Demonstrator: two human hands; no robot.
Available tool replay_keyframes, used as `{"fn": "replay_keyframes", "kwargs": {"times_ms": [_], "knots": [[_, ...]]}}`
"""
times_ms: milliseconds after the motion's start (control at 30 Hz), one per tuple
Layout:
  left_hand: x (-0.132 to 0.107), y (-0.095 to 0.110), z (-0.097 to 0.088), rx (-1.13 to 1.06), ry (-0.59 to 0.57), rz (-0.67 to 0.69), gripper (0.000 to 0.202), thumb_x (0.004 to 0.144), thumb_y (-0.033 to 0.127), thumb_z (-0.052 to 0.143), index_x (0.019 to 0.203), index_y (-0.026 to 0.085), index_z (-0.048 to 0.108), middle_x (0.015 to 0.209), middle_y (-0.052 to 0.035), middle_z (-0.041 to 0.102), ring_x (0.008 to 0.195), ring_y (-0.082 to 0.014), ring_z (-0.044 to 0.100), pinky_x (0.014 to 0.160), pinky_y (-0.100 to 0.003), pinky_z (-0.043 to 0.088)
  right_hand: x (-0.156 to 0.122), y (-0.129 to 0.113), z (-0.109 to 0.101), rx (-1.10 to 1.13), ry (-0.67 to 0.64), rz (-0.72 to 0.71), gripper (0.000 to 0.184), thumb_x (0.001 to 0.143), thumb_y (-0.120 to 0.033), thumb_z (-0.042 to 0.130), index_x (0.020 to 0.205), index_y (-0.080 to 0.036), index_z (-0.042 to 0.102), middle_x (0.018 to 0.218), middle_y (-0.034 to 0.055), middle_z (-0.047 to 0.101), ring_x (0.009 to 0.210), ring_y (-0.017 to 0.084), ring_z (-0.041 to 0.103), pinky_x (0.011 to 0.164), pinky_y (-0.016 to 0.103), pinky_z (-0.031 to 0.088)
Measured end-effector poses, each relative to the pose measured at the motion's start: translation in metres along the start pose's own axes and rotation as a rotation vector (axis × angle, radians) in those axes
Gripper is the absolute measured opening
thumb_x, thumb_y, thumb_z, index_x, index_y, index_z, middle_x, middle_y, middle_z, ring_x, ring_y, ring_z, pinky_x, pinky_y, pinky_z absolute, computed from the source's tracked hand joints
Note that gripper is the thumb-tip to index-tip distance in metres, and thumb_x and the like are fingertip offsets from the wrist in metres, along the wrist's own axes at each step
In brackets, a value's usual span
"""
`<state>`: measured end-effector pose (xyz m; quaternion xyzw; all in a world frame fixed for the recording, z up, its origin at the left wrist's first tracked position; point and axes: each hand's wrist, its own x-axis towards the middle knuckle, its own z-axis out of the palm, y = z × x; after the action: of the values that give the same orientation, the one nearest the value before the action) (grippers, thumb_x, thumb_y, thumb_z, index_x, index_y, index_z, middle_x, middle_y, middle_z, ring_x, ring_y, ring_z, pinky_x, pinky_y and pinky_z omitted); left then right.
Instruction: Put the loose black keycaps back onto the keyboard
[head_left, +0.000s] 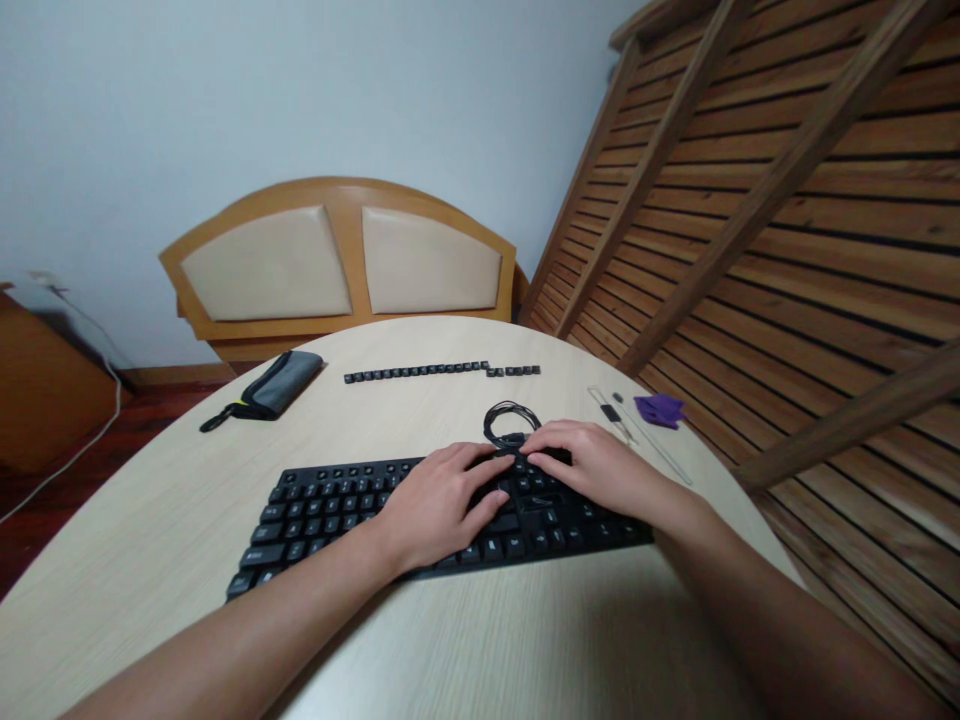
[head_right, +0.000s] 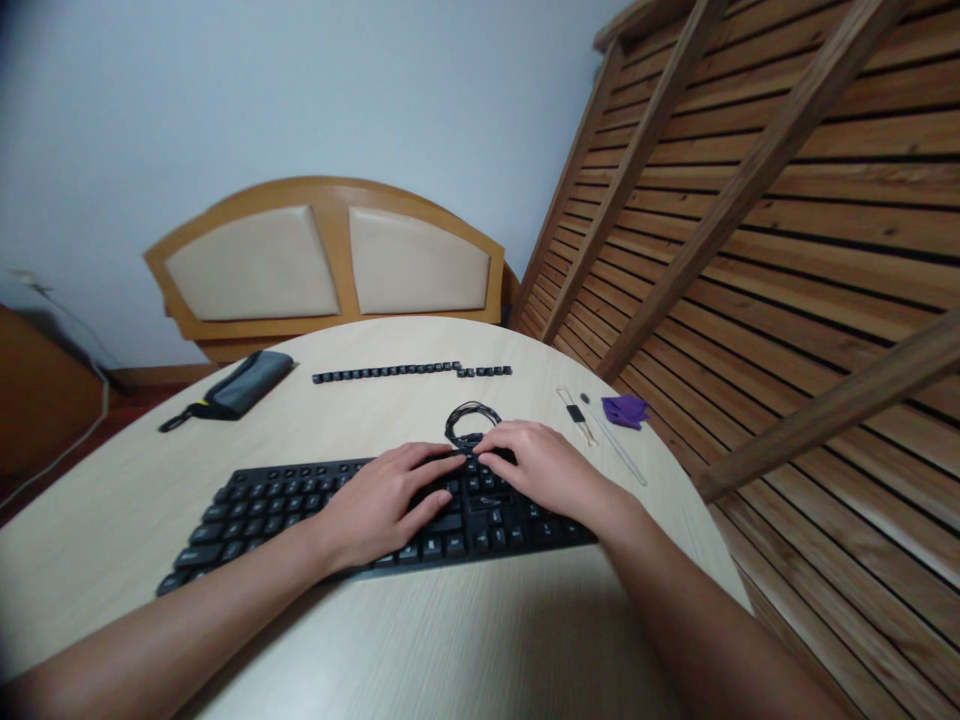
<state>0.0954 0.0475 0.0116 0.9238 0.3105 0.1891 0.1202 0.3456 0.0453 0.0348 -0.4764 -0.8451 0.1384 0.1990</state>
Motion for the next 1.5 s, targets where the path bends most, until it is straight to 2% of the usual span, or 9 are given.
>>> {"fn": "replay_keyframes", "kwargs": {"times_ms": [467,833,1167,1500], "knots": [[0.001,0.000,-0.002,0.037,-0.059,0.044,0.047,0.102,0.047,0.050,0.144,0.025,0.056,0.144,-0.0120,0.055,0.130,-0.0300,0.053,0.110,-0.050,0.044,0.001,-0.001,0.004,0.011,-0.051,-0.006,0.011,0.094,-0.026,0.064,0.098,-0.024,0.074,0.100,0.0040,0.075,0.096,0.022,0.068,0.088,0.034,0.049],[0.001,-0.001,-0.001,0.023,-0.059,0.039,0.048,0.102,0.047,0.050,0.142,0.023,0.058,0.144,-0.0130,0.055,0.131,-0.0301,0.053,0.109,-0.049,0.045,0.000,-0.010,0.004,-0.149,-0.077,-0.016,0.011,0.096,-0.022,0.059,0.100,-0.023,0.069,0.102,0.0042,0.074,0.097,0.023,0.067,0.085,0.035,0.049],[0.001,-0.002,0.000,0.029,-0.059,0.051,0.047,0.102,0.048,0.051,0.141,0.023,0.059,0.146,-0.0130,0.054,0.131,-0.0299,0.052,0.111,-0.049,0.044,0.000,-0.022,0.008,-0.263,-0.130,0.052,0.012,0.096,-0.018,0.056,0.103,-0.019,0.065,0.103,0.0072,0.070,0.095,0.024,0.067,0.082,0.034,0.050],[0.001,-0.002,-0.001,0.032,-0.060,0.053,0.047,0.103,0.048,0.049,0.142,0.023,0.058,0.144,-0.0129,0.055,0.131,-0.0300,0.053,0.110,-0.049,0.044,-0.001,-0.019,0.007,-0.194,-0.128,0.021,0.011,0.097,-0.019,0.054,0.102,-0.020,0.063,0.101,0.0071,0.068,0.093,0.023,0.066,0.082,0.034,0.050]]}}
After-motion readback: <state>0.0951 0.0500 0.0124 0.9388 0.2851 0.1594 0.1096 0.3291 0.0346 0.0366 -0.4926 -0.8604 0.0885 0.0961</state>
